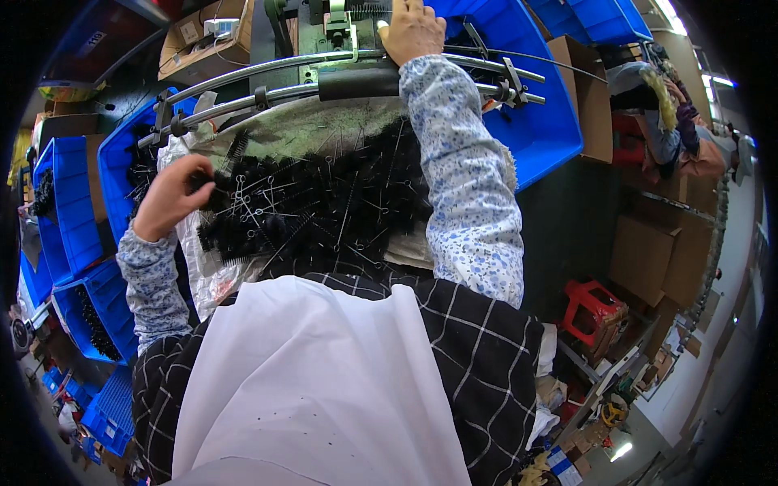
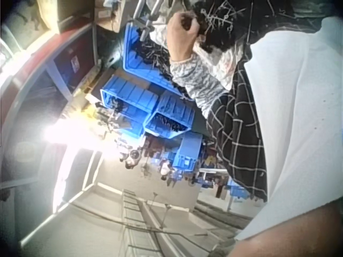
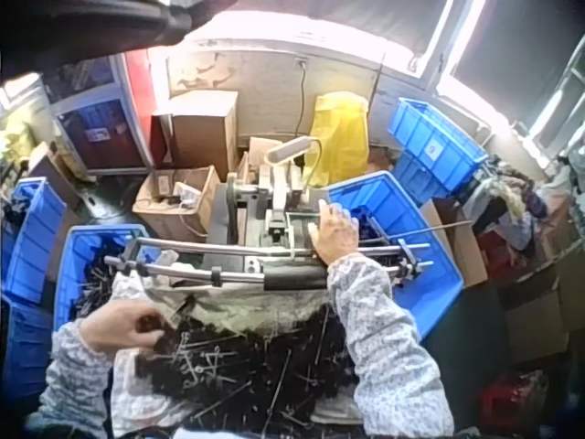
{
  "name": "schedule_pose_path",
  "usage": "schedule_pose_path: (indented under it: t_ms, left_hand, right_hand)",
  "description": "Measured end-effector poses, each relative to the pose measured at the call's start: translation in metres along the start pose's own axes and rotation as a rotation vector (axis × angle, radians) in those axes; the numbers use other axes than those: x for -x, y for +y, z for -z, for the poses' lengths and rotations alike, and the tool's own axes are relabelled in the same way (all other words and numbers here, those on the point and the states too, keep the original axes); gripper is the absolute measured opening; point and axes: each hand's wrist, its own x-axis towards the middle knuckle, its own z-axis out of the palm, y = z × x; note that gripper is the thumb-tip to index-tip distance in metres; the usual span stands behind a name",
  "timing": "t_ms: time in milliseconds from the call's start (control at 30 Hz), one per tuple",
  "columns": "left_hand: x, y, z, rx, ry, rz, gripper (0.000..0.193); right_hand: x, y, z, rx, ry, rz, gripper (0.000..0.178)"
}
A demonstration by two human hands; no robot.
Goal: The person repeatedly picks up small black hair accessories from a pile and attaches them to a metal rod on a machine. They use both hands to manipulate the items, placing them onto the rod in a repetitive sequence.
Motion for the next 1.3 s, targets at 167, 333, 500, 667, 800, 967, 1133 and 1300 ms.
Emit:
schedule_pose_path:
  t_ms: [167, 333, 500, 667, 800, 967, 1133, 1300]
  left_hand:
    - [-0.001, 0.013, 0.02, 0.08, 0.222, -0.024, 0.022]
    - [-0.002, 0.019, 0.02, 0.042, 0.23, -0.086, 0.022]
    - [-0.003, 0.017, 0.016, 0.013, 0.177, -0.073, 0.022]
    - [-0.008, 0.02, 0.013, 0.036, 0.203, -0.111, 0.022]
    - [-0.008, 0.021, 0.013, 0.019, 0.207, -0.122, 0.023]
    - [-0.011, 0.024, 0.016, 0.024, 0.198, -0.141, 0.023]
    - [-0.012, 0.027, 0.014, -0.002, 0.194, -0.14, 0.023]
    - [-0.013, 0.033, 0.018, 0.026, 0.221, -0.184, 0.02]
  right_hand:
    - [0.007, -0.009, 0.018, 0.111, 0.031, -0.032, 0.033]
    - [0.008, 0.006, -0.002, 0.04, -0.009, -0.023, 0.04]
    - [0.009, 0.019, -0.026, 0.01, 0.044, -0.017, 0.04]
    - [0.006, 0.008, -0.011, -0.056, -0.046, -0.08, 0.039]
    - [0.005, -0.004, -0.026, -0.081, 0.033, -0.027, 0.039]
    - [0.003, -0.034, -0.012, -0.141, -0.022, -0.095, 0.038]
    - [0.0, -0.059, -0.022, -0.039, -0.03, -0.06, 0.026]
    - [0.003, -0.042, -0.002, -0.077, -0.03, -0.081, 0.038]
